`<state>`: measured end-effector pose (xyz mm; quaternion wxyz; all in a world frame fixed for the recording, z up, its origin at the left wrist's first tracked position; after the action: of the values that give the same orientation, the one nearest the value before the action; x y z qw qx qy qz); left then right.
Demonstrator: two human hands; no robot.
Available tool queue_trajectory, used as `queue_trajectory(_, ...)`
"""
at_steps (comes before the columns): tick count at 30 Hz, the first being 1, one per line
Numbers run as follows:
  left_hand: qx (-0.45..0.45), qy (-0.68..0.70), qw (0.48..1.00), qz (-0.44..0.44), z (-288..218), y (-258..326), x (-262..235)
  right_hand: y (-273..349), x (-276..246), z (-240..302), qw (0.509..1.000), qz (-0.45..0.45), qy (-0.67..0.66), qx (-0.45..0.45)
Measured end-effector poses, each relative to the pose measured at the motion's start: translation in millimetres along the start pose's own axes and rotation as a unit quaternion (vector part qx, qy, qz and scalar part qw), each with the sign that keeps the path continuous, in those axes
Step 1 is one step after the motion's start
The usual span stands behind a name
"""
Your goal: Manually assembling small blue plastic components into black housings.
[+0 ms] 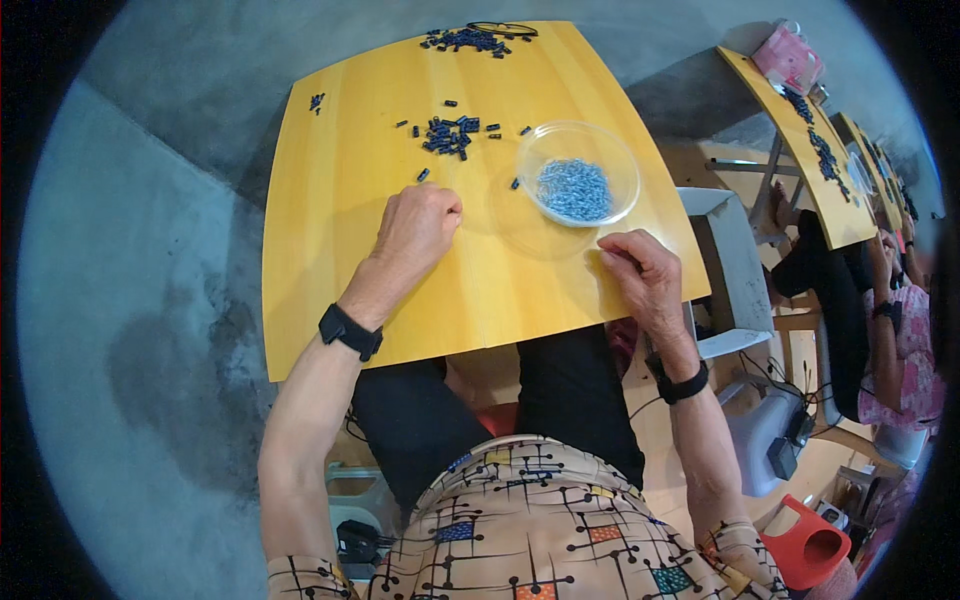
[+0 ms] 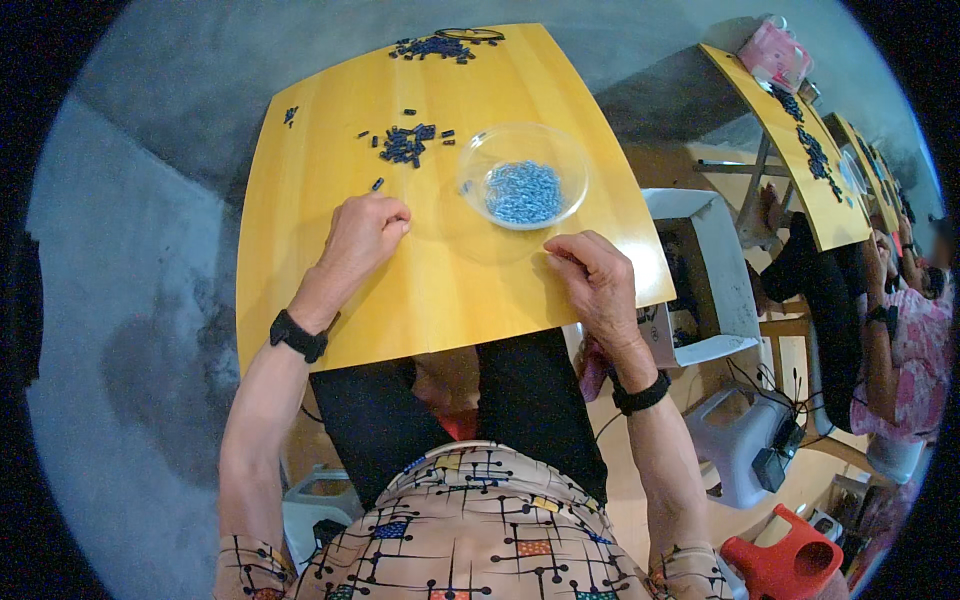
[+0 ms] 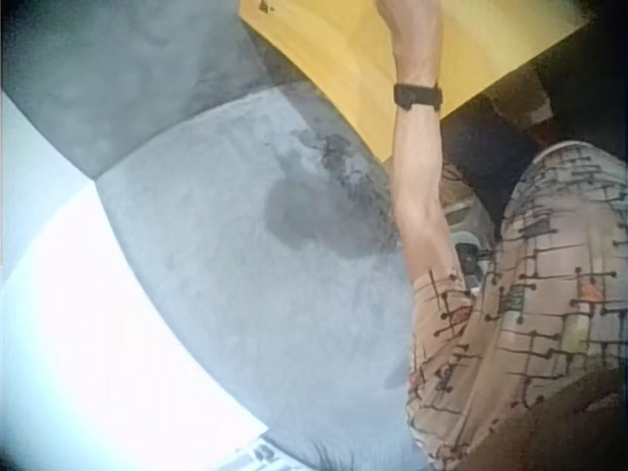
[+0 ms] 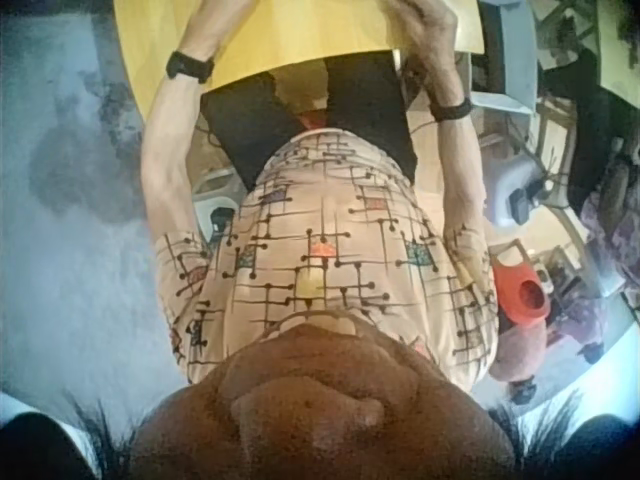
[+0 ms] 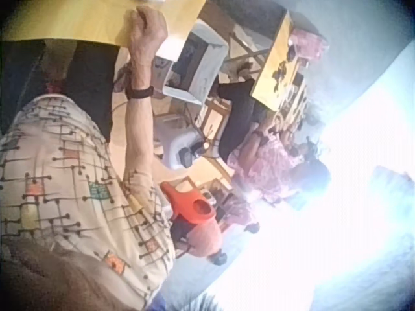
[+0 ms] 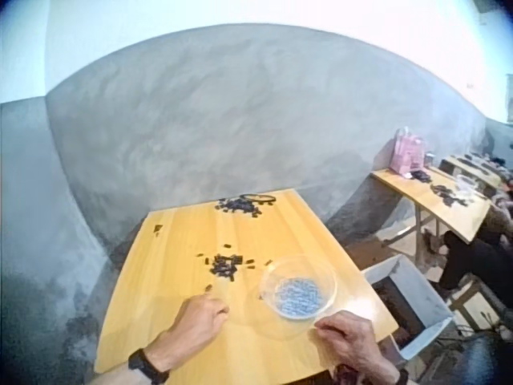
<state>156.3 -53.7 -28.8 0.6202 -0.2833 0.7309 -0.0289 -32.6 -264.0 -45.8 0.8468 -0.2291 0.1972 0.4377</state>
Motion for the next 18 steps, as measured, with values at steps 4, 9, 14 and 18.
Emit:
queue_trajectory(4,-0.068,0.080,0.994,0.015,-22.0,9.2,-8.2,3.2,-3.4,-9.0,0.989,0.036,-0.123,0.079)
queue_trajectory(9,-0.074,0.127,0.989,-0.018,-23.1,15.1,-12.3,2.1,-5.1,-5.5,0.980,0.048,-0.143,0.127)
queue_trajectory(14,-0.076,0.138,0.987,-0.030,-24.9,17.8,-17.4,4.2,-28.5,22.0,0.973,0.020,-0.167,0.160)
queue_trajectory(18,-0.095,0.133,0.985,-0.062,-20.7,29.0,-22.9,0.5,-41.2,76.8,0.998,-0.027,0.057,-0.026)
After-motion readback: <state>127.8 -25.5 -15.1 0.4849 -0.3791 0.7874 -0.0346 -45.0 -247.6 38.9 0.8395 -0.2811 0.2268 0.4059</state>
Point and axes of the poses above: each hand's wrist, its own y-axis away from the middle knuckle, its own x-axis out of the palm, z = x × y, the point moved 1 cm from there along -y, towards the middle knuckle, and after that the axes turned 13 degrees about x, right-handed, at the moved point
